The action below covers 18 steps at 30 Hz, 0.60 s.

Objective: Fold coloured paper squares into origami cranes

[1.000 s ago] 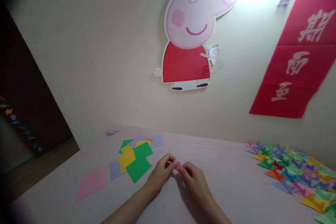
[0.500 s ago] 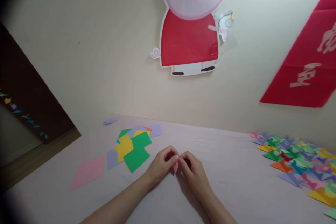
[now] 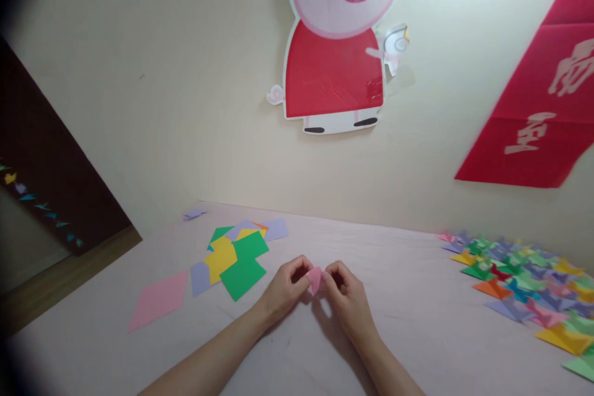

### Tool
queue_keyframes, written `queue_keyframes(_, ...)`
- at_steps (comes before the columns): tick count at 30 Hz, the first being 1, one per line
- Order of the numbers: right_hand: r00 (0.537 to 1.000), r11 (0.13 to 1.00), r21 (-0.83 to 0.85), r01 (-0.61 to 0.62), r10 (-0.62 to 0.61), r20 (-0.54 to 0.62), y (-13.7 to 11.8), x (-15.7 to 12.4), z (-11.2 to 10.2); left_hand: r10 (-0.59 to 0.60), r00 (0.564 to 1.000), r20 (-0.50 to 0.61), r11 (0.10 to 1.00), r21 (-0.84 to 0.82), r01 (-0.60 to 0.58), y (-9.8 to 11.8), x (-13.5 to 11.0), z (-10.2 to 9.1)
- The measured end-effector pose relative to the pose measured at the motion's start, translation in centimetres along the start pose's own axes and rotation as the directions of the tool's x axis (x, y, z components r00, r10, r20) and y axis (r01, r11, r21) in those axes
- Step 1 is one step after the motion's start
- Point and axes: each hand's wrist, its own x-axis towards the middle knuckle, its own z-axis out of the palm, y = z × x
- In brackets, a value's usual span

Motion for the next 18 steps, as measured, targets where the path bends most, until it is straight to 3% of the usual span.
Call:
queue_keyframes(6, 0.998, 0.998, -0.007, 0.064, -0.064, -0.003, -0.01, 0.11, 0.09, -0.002, 0.999, 0.034, 0.999, 0.042, 0.001, -0.15, -0.06, 0.42)
queue_keyframes(10, 0.992, 0.989, -0.081, 0.126, -0.124, 0.029, 0.16, 0.13, 0.17, 0.005, 1.000, -0.008, 0.995, 0.100, -0.005, -0.21, -0.18, 0.57)
queue_keyframes(18, 0.998, 0.977, -0.202, 0.067, -0.067, 0.008, 0.34, -0.04, -0.24, 0.002, 0.998, -0.070, 0.989, 0.150, 0.009, -0.35, -0.10, 0.23)
